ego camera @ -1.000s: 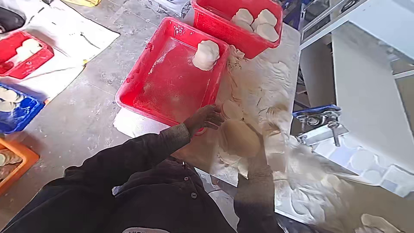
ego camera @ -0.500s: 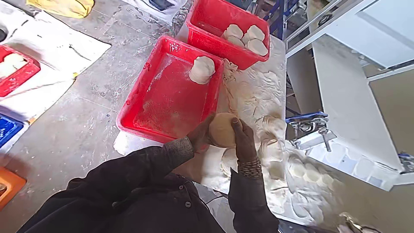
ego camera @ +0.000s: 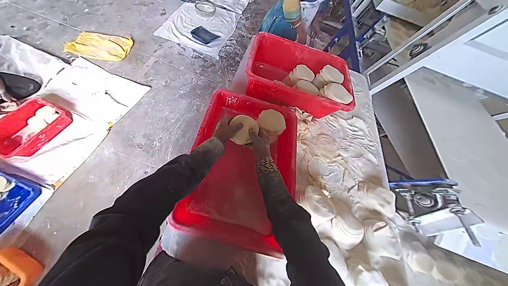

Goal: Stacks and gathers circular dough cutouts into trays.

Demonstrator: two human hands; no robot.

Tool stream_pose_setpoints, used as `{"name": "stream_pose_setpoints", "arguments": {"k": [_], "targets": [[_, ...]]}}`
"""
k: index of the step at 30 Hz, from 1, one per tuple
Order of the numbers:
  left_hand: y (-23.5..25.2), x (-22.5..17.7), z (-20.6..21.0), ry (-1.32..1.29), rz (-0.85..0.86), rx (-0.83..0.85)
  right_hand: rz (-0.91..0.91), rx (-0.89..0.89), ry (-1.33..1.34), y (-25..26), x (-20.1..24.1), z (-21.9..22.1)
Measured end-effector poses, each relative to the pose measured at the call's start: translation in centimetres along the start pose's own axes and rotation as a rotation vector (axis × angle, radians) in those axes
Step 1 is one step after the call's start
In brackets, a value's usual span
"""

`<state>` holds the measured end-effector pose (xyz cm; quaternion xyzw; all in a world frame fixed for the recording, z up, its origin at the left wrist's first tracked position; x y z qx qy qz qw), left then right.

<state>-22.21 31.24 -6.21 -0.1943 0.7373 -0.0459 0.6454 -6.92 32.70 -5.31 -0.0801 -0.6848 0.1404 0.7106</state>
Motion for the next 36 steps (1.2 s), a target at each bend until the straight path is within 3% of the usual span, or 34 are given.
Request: {"name": "stream_pose_setpoints", "arguments": {"k": [3, 5, 8, 11, 13, 16, 19, 21, 24, 26, 31, 36], "targets": [[5.8, 0.8, -0.3, 0.126, 0.056, 0.004, -0.032, -0.134, -0.059, 4.0, -2.3, 1.2], [7.5, 1.7, 0.0, 0.269, 0.026, 0.012, -0.035, -0.184, -0.291, 4.8, -3.0, 1.3], [7.2, 1.3, 0.0, 0.430, 0.035, -0.018, 0.014, -0.123, -0.528, 3.6, -2.4, 1.5], [5.2, 0.7, -0.1, 0.539, 0.053, 0.013, 0.078, 0.024, -0.379, 1.0, -2.8, -0.7], [3.6, 0.6, -0.3, 0.528, 0.101, 0.042, 0.071, 0.109, -0.298, -2.6, -1.4, -4.0], [-0.3, 0.7, -1.4, 0.582, 0.160, 0.127, -0.127, 0.089, -0.253, -10.4, 2.4, -11.6], [-5.9, 1.5, -3.0, 0.509, 0.201, 0.115, -0.244, -0.157, -0.493, -18.0, 3.9, -22.0], [-10.3, 1.0, -3.1, 0.436, 0.221, 0.084, -0.102, -0.277, -0.781, -21.0, 2.1, -28.5], [-16.1, -0.6, -0.6, 0.313, 0.250, 0.055, 0.412, -0.054, -1.080, -22.5, -2.7, -33.8], [-19.1, -1.8, 2.5, 0.245, 0.282, 0.086, 0.512, 0.079, -1.146, -22.4, -5.0, -34.6], [-24.3, -2.8, 10.6, 0.220, 0.357, 0.185, 0.437, 0.181, -1.137, -20.4, -6.2, -35.5], [-27.9, -1.7, 15.4, 0.206, 0.353, 0.237, 0.226, 0.262, -0.977, -20.0, -5.4, -35.2]]}}
Point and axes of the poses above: each hand's wrist, its own y-axis towards the middle knuckle, its own z-axis out of the palm, x = y × z, the point moved 8 cm from there along y, towards the middle knuckle, and after that the axes turned 7 degrees about y, right-handed, at the moved point
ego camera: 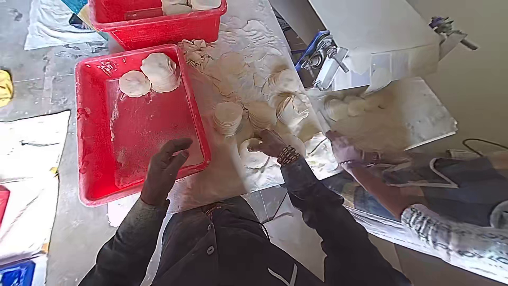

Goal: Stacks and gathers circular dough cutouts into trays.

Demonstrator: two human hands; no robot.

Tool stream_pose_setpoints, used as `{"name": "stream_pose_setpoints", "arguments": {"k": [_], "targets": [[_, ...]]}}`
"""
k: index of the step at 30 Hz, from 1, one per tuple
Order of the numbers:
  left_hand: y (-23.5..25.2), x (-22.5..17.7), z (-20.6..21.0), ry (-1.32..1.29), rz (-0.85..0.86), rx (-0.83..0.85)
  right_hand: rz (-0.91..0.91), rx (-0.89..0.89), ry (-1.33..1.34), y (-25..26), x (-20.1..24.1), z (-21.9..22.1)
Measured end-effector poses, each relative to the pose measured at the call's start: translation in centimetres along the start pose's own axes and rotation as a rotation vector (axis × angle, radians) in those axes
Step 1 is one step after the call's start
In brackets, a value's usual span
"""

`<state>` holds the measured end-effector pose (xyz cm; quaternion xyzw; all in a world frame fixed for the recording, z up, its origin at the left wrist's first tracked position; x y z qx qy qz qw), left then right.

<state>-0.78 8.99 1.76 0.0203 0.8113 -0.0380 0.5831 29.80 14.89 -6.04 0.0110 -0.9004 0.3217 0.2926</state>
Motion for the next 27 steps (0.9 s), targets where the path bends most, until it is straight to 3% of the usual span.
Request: {"name": "stream_pose_setpoints", "arguments": {"k": [3, 6, 7, 8, 10, 11, 13, 17, 22, 24, 27], "targets": [[-1.7, 0.2, 1.7, -0.031, -0.022, -0.006, -0.180, -0.020, 0.317, -2.7, 1.7, -1.3], [-3.0, 1.1, 2.9, -0.057, -0.051, -0.018, -0.349, -0.042, 1.034, -4.5, 1.8, -1.8], [-3.2, 1.2, 3.4, -0.054, -0.051, -0.013, -0.344, -0.073, 1.146, -4.3, 1.1, -1.6], [-3.5, 1.2, 3.9, -0.045, -0.044, -0.003, -0.302, -0.171, 1.085, -4.0, 0.3, -1.5], [-3.7, 1.0, 4.7, -0.020, -0.029, 0.019, -0.135, -0.366, 0.565, -3.5, -0.8, -1.8], [-3.7, 0.9, 5.2, -0.003, -0.020, 0.029, -0.050, -0.351, 0.307, -3.0, -0.6, -1.6], [-3.5, 0.5, 6.2, 0.011, -0.006, 0.052, 0.052, -0.291, 0.120, -2.7, 0.2, -1.6], [-1.8, 0.9, 10.0, -0.138, -0.050, 0.082, -0.104, -0.213, 0.327, -4.8, 4.2, -2.3], [-0.4, 1.6, 14.5, -0.855, -0.451, -0.112, -0.344, -0.311, 0.754, -8.5, 7.6, -4.0], [-0.7, 0.5, 15.2, -1.041, -0.484, -0.124, -0.356, -0.391, 0.827, -8.6, 6.8, -3.6], [-1.6, 0.1, 15.6, -0.929, -0.478, -0.050, -0.274, -0.467, 0.858, -8.1, 4.3, -1.7]]}}
Point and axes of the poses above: each hand's wrist, its own y-axis towards the middle knuckle, its own z-axis out of the palm, x = y × z, the point moved 8 cm from there along y, towards the middle knuckle, and after that the axes turned 7 degrees about y, right-handed, at the moved point
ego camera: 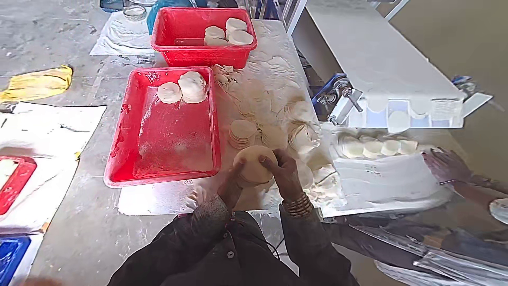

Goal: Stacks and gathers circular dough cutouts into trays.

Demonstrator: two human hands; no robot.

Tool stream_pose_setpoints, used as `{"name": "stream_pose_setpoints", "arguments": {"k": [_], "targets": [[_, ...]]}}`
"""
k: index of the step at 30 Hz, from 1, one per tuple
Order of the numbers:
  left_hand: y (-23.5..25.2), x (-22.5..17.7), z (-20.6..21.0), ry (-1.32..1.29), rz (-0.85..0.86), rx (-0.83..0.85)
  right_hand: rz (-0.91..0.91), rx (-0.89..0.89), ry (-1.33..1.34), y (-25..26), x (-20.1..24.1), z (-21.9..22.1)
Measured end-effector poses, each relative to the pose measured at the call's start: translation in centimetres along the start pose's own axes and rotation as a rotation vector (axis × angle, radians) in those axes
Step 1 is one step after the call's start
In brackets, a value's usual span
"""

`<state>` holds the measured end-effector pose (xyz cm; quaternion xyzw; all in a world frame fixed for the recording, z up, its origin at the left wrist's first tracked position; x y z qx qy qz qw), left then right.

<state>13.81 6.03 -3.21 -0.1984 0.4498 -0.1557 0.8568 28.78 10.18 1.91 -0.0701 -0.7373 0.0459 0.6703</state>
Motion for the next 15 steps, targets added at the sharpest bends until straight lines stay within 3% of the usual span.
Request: {"name": "stream_pose_setpoints", "arguments": {"k": [2, 4, 7, 9, 12, 15], "targets": [[0.0, 0.2, -0.9, 0.180, 0.002, -0.022, 0.035, 0.005, -0.041, -0.6, -1.5, -0.3], [0.2, -1.2, -1.2, 0.461, 0.120, 0.036, -0.005, 0.032, -0.149, -0.9, -1.3, -0.7], [0.0, -4.7, 1.1, 1.100, 0.544, 0.347, -0.268, 0.177, -0.250, -0.2, 0.4, -0.6], [-0.4, -5.6, 2.6, 1.316, 0.648, 0.516, -0.426, 0.314, -0.234, 0.2, 0.9, 1.0], [-0.4, -6.7, 3.1, 1.389, 0.550, 0.540, -0.528, 0.416, -0.164, 0.0, 0.1, 3.4], [0.4, -7.7, 1.4, 1.194, 0.482, 0.399, -0.572, 0.309, -0.061, -1.0, -0.7, 4.0]]}}
Point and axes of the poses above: each hand's wrist, its own y-axis towards the middle knuckle, its own z-axis out of the palm, x = y × z, the point moved 8 cm from there along y, towards the middle knuckle, and after that the axes turned 7 degrees about y, right-handed, at the moved point
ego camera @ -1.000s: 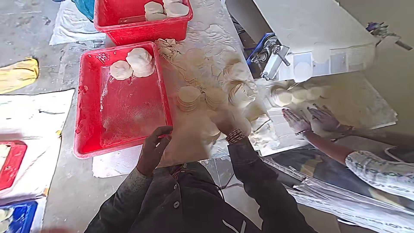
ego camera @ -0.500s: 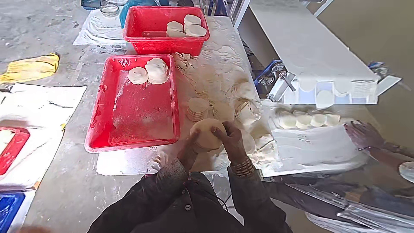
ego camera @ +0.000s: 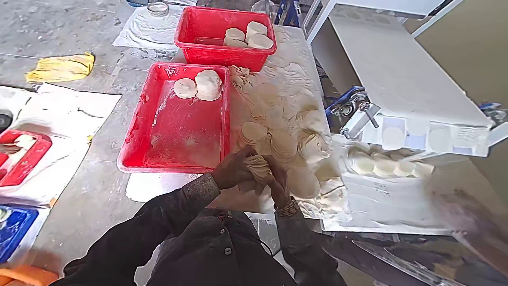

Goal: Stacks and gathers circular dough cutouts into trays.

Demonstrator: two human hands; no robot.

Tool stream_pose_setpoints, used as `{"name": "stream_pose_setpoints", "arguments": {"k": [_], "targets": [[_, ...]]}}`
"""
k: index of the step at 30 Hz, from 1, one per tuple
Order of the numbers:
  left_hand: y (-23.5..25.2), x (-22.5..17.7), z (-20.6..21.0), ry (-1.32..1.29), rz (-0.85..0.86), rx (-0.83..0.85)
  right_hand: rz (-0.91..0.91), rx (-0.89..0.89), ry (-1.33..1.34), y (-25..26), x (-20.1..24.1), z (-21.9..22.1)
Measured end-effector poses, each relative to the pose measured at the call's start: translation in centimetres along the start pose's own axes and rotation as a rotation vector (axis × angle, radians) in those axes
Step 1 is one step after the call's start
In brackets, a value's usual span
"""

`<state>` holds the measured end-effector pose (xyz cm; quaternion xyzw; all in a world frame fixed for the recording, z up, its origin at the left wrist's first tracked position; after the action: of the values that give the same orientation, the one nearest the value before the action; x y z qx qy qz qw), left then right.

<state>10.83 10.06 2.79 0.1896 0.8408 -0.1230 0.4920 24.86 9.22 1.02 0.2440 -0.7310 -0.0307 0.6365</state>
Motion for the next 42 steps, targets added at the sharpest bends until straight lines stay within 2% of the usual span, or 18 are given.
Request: {"name": "stream_pose_setpoints", "arguments": {"k": [3, 5, 9, 11, 13, 15, 17, 19, 20, 22, 24, 26, 28, 30, 34, 36, 39, 42], "targets": [[-0.2, 2.9, -0.4, -0.407, -0.220, -0.099, 0.056, -0.077, -0.045, -0.3, 0.0, 1.0], [-0.7, 4.0, -0.2, -0.593, -0.346, -0.104, 0.194, -0.077, 0.033, -0.1, -0.7, 1.8], [-1.3, 4.5, -0.8, -0.575, -0.388, -0.086, 0.516, -0.114, 0.379, 0.0, -3.3, 3.4], [-1.5, 4.9, -0.8, -0.577, -0.375, -0.102, 0.622, -0.139, 0.377, 0.3, -3.6, 3.6], [-1.8, 4.9, -1.0, -0.572, -0.363, -0.142, 0.605, -0.134, 0.268, 1.6, -2.0, 3.2], [-2.2, 4.8, -1.4, -0.548, -0.358, -0.198, 0.487, -0.078, 0.157, 3.1, 0.6, 2.6], [-2.6, 4.9, -1.9, -0.505, -0.318, -0.266, 0.366, -0.012, 0.246, 4.2, 3.1, 1.8], [-2.8, 5.2, -2.1, -0.471, -0.283, -0.301, 0.332, -0.011, 0.372, 4.2, 2.7, 0.4], [-2.9, 5.4, -2.0, -0.470, -0.277, -0.307, 0.345, -0.048, 0.321, 3.9, 1.2, -0.7], [-2.9, 5.6, -1.5, -0.499, -0.269, -0.305, 0.415, -0.097, -0.112, 2.9, -2.3, -2.9], [-2.9, 5.8, -0.7, -0.543, -0.275, -0.315, 0.677, 0.068, -0.581, 2.4, -3.9, -3.4], [-2.3, 6.1, 0.6, -0.628, -0.315, -0.315, 0.851, 0.146, -0.687, 2.4, -3.9, -3.2], [-1.3, 6.1, 2.4, -0.744, -0.406, -0.321, 0.788, 0.055, -0.598, 2.9, -2.2, -3.1], [-0.1, 6.6, 4.0, -0.813, -0.454, -0.403, 0.649, -0.063, -0.474, 3.6, 0.4, -3.0], [0.7, 4.8, 5.3, -1.115, -0.302, -0.547, 0.467, -0.289, -0.414, 3.6, 4.0, -3.0], [0.9, 3.9, 6.1, -1.359, -0.456, -0.584, 0.484, -0.353, -0.422, 2.7, 3.2, -3.2], [0.3, 4.0, 7.1, -1.235, -0.534, -0.452, 0.592, -0.403, -0.285, 0.9, 0.3, -3.2], [-0.5, 3.5, 6.2, -1.037, -0.527, -0.286, 0.641, -0.430, 0.009, -0.8, -1.7, -2.7]]}}
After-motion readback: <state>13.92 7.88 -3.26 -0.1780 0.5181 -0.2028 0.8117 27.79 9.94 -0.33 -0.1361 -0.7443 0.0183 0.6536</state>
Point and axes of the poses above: each hand's wrist, its own y-axis towards the middle knuckle, its own z-axis out of the palm, x = y × z, the point moved 8 cm from there along y, towards the middle knuckle, and after that the axes turned 7 degrees about y, right-handed, at the moved point
